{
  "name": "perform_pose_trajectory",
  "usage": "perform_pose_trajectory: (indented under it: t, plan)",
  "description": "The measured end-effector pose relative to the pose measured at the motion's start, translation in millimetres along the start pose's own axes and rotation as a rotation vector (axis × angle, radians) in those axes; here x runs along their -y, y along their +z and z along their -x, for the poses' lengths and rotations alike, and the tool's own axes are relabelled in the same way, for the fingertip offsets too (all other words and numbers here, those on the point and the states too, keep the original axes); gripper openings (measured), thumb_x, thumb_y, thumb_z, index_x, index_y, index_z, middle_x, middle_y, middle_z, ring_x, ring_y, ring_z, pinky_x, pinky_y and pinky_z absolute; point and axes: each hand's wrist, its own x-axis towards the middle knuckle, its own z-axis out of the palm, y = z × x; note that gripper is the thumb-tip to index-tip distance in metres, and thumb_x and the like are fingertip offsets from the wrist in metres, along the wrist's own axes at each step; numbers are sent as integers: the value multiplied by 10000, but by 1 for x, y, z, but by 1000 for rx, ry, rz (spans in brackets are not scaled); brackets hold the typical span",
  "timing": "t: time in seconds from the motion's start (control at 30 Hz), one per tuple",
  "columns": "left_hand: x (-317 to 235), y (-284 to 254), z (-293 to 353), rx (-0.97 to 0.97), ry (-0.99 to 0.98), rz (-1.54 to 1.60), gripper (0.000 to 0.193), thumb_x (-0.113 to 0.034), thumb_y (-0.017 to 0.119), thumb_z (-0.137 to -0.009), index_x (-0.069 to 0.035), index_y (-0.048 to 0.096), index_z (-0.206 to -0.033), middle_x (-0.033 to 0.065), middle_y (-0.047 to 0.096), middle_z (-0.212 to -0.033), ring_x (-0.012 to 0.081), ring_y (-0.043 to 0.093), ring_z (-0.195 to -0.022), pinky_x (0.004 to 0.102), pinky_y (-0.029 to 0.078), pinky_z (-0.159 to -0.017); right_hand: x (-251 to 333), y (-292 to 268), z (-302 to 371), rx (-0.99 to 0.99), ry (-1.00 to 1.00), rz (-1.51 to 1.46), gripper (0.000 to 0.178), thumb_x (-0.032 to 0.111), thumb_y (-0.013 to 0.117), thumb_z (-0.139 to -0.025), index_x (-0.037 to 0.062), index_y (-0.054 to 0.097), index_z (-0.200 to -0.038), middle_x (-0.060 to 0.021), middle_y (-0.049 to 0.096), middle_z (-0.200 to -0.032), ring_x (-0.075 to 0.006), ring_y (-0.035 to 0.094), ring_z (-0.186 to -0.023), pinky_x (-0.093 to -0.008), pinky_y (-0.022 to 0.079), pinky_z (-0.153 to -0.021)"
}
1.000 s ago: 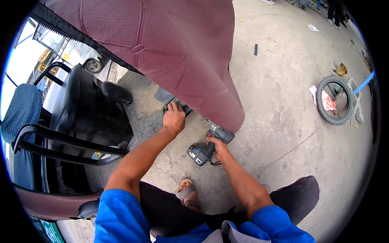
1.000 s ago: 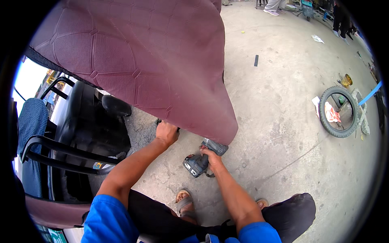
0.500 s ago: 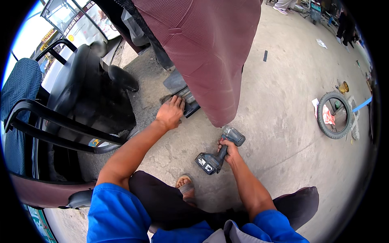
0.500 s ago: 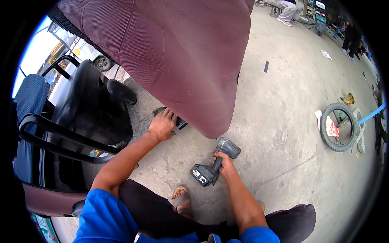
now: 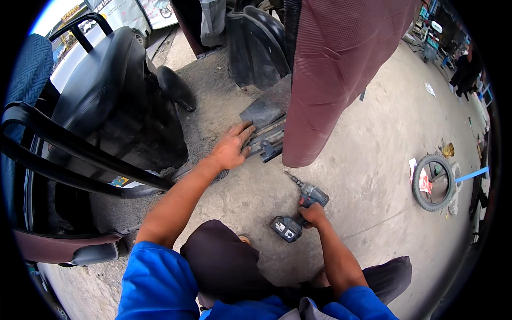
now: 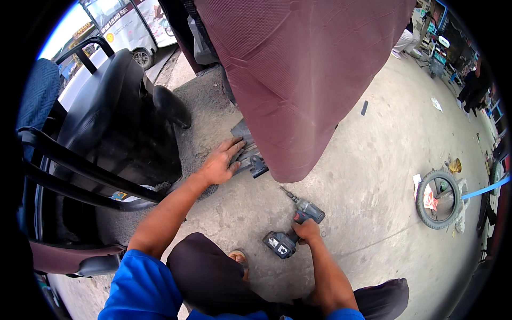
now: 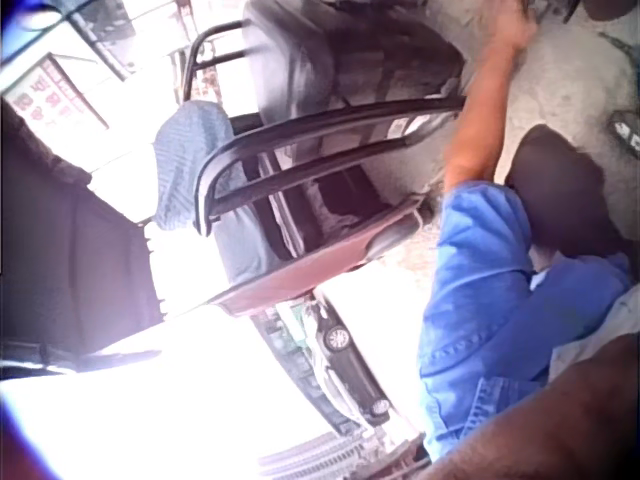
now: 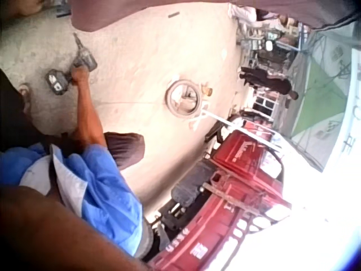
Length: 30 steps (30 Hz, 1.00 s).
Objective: The person selects a socket from a toolbox and attaches it to a cordless impact wrench. They then walk to a three-wheeled vehicle and use the tool to remove a bolt from the floor panel near the driver's seat. The person then manually removes the floor mat and continues to work on the vehicle's interior components.
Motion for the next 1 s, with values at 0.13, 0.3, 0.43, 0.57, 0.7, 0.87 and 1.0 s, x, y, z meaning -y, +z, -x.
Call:
perform_pose_trajectory:
  t: [0.13, 0.3, 0.43, 0.57, 0.7, 0.87, 1.0]
  plan:
    - [7, 6, -2, -39, 51, 12, 582, -126, 633, -801, -1, 487, -1350, 187, 428, -1435, 366, 406, -1311, 450, 297, -1132, 68, -19, 32, 207, -165, -64, 442, 314, 686, -878, -114, 634, -976, -183, 690, -820, -284, 701, -656, -385, 594, -571]
    - [14, 6, -3, -68, 44, 123, 573, -113, 635, -787, 1, 503, -1332, 191, 462, -1419, 362, 437, -1299, 459, 279, -1139, 148, 13, 36, 295, -399, -1016, 620, 355, 703, -890, -61, 444, -1269, -177, 560, -1170, -275, 587, -1065, -407, 527, -921]
    - [16, 8, -4, -115, 33, 125, 543, -88, 639, -772, 7, 534, -1297, 179, 496, -1399, 363, 467, -1274, 455, 295, -1126, 189, 22, 21, 316, -250, -1386, 532, 403, 688, -899, 32, 484, -1221, -116, 565, -1097, -255, 576, -989, -427, 512, -924]
    - [16, 8, -4, -155, 18, 160, 503, -61, 644, -765, 7, 568, -1258, 170, 533, -1364, 379, 486, -1243, 447, 342, -1088, 202, 31, 13, 383, -135, -1520, 425, 484, 613, -931, 98, 554, -1098, -52, 577, -945, -192, 569, -819, -403, 494, -948]
    - [13, 6, -5, -136, -22, 167, 497, -60, 636, -757, -5, 569, -1247, 144, 534, -1368, 328, 470, -1270, 439, 300, -1128, 211, 32, 8, 315, -116, -1515, 410, 537, 593, -924, 139, 581, -1026, -11, 586, -885, -149, 541, -743, -381, 503, -899]
    - [9, 6, -5, -163, -87, 198, 468, -92, 651, -789, -14, 570, -1243, 127, 539, -1340, 328, 460, -1259, 415, 339, -1102, 231, 26, 13, 126, 34, -1435, 393, 553, 573, -928, 175, 587, -1033, 7, 587, -876, -141, 514, -720, -379, 517, -826]
    - [3, 8, -7, -189, -101, 119, 437, -126, 641, -835, -10, 562, -1249, 135, 501, -1367, 334, 438, -1280, 423, 353, -1091, 226, 27, 5, 167, 61, -1472, 397, 562, 567, -927, 182, 569, -1042, 5, 577, -886, -152, 499, -739, -381, 503, -779]
